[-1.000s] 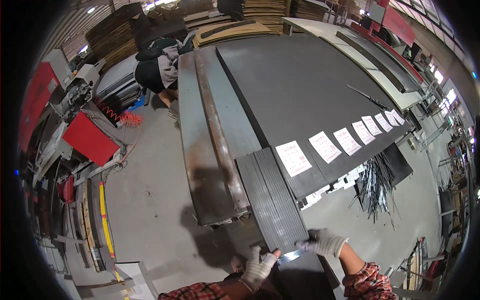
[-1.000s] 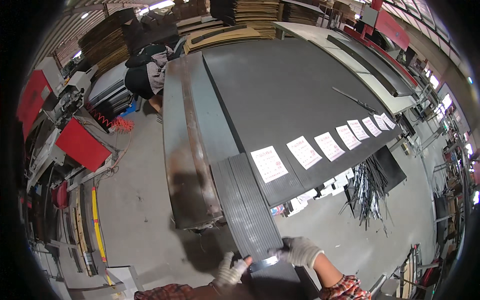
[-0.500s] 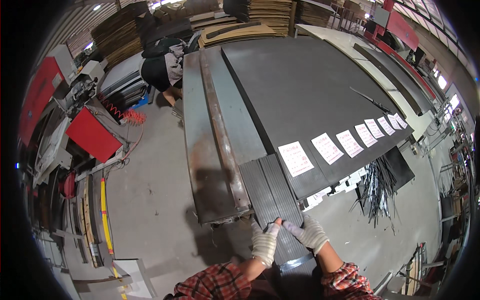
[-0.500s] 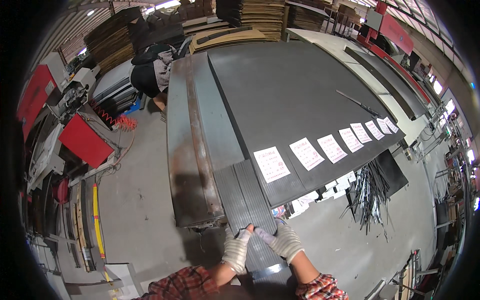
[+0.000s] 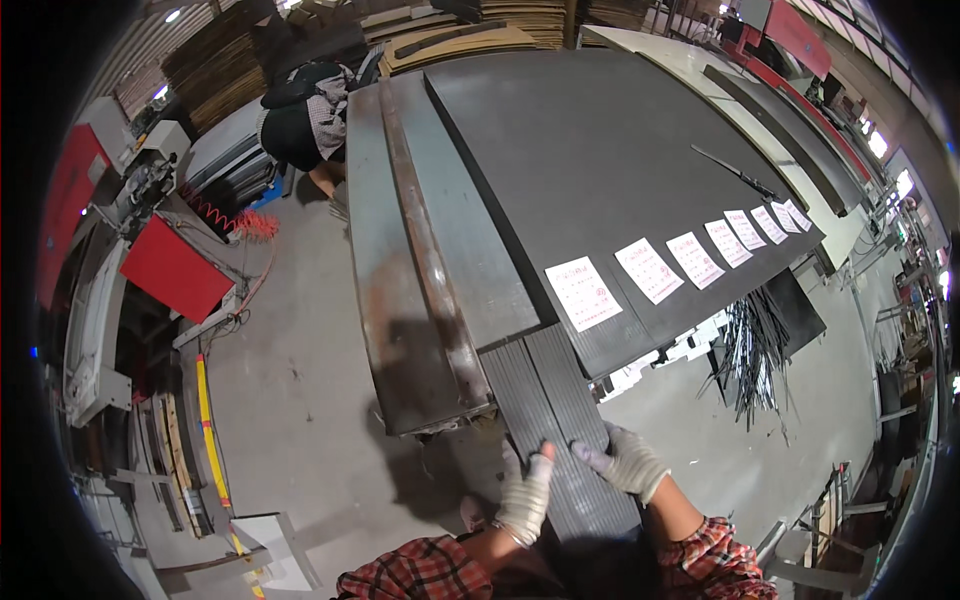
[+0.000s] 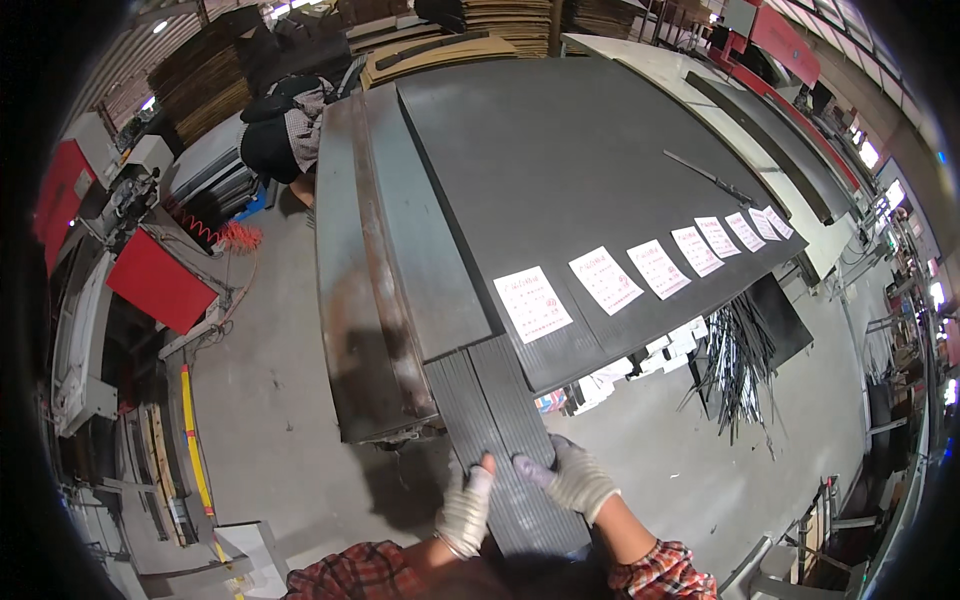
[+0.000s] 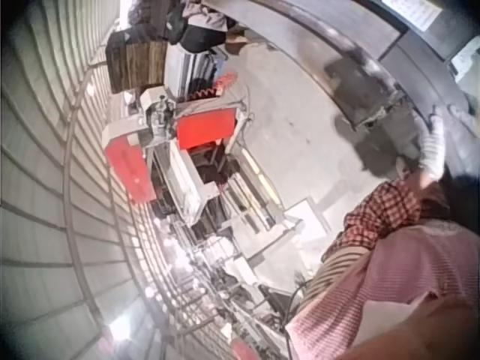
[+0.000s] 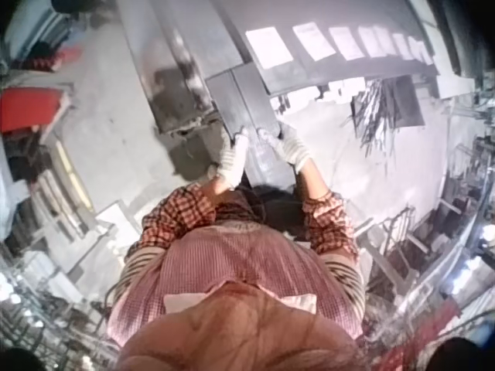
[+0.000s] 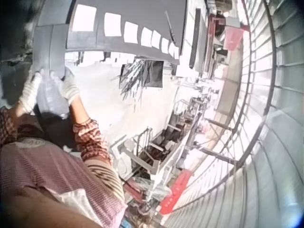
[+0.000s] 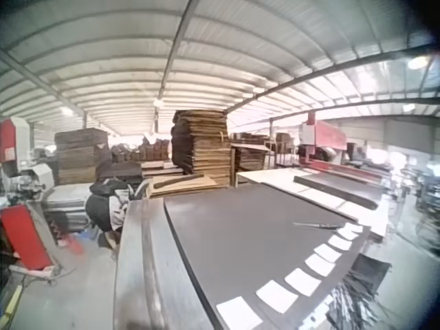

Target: Applying labels and managing materials in a building materials factory environment.

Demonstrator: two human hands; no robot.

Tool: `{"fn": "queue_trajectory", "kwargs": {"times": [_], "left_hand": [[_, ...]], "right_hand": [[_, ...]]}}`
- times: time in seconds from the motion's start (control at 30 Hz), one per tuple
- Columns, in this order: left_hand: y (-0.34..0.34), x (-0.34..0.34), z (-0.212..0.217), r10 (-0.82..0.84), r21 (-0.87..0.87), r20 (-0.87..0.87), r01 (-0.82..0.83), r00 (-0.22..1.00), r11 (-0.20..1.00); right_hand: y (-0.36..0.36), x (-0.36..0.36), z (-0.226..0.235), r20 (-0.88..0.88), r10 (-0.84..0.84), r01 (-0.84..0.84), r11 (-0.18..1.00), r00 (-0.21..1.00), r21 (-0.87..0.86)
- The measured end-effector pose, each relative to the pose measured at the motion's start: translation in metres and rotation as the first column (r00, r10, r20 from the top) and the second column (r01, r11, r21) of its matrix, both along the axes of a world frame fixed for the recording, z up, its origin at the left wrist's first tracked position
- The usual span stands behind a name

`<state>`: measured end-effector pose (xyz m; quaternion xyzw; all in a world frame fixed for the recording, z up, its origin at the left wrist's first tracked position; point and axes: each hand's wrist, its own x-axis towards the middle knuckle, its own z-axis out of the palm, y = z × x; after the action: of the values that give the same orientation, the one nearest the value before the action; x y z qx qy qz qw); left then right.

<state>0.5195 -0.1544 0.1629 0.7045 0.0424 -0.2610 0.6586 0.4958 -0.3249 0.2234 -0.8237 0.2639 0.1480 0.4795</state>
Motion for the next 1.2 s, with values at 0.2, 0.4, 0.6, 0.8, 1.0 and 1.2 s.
{"fn": "queue_trajectory", "kwargs": {"times": [0.2,0.4,0.6,0.8,1.0,1.2], "left_hand": [[-0.011,0.003,-0.003,0.015,0.064,0.054,-0.019,0.998,0.998],[-0.017,0.025,0.008,0.053,0.012,-0.052,-0.052,0.997,0.999],[-0.001,0.021,0.013,0.003,0.015,-0.105,-0.001,0.994,1.000],[0.010,0.042,0.020,-0.092,-0.226,-0.082,0.072,0.992,0.971],[0.043,0.093,0.016,0.075,0.079,0.412,-0.118,0.908,0.990],[0.039,0.122,0.001,-0.288,0.436,0.621,-0.016,0.728,0.900]], "right_hand": [[-0.003,-0.005,-0.013,0.005,0.001,-0.001,0.999,1.000,-0.042],[-0.001,0.015,-0.023,0.070,0.005,0.008,0.982,0.997,-0.188],[0.003,0.018,0.002,-0.006,-0.009,0.009,1.000,1.000,0.011],[-0.009,0.010,-0.028,0.158,-0.103,0.060,0.965,0.982,0.255],[-0.049,-0.036,-0.002,0.293,-0.438,0.287,0.851,0.850,0.440],[-0.047,-0.040,0.023,0.435,-0.366,0.097,0.844,0.823,0.527]]}}
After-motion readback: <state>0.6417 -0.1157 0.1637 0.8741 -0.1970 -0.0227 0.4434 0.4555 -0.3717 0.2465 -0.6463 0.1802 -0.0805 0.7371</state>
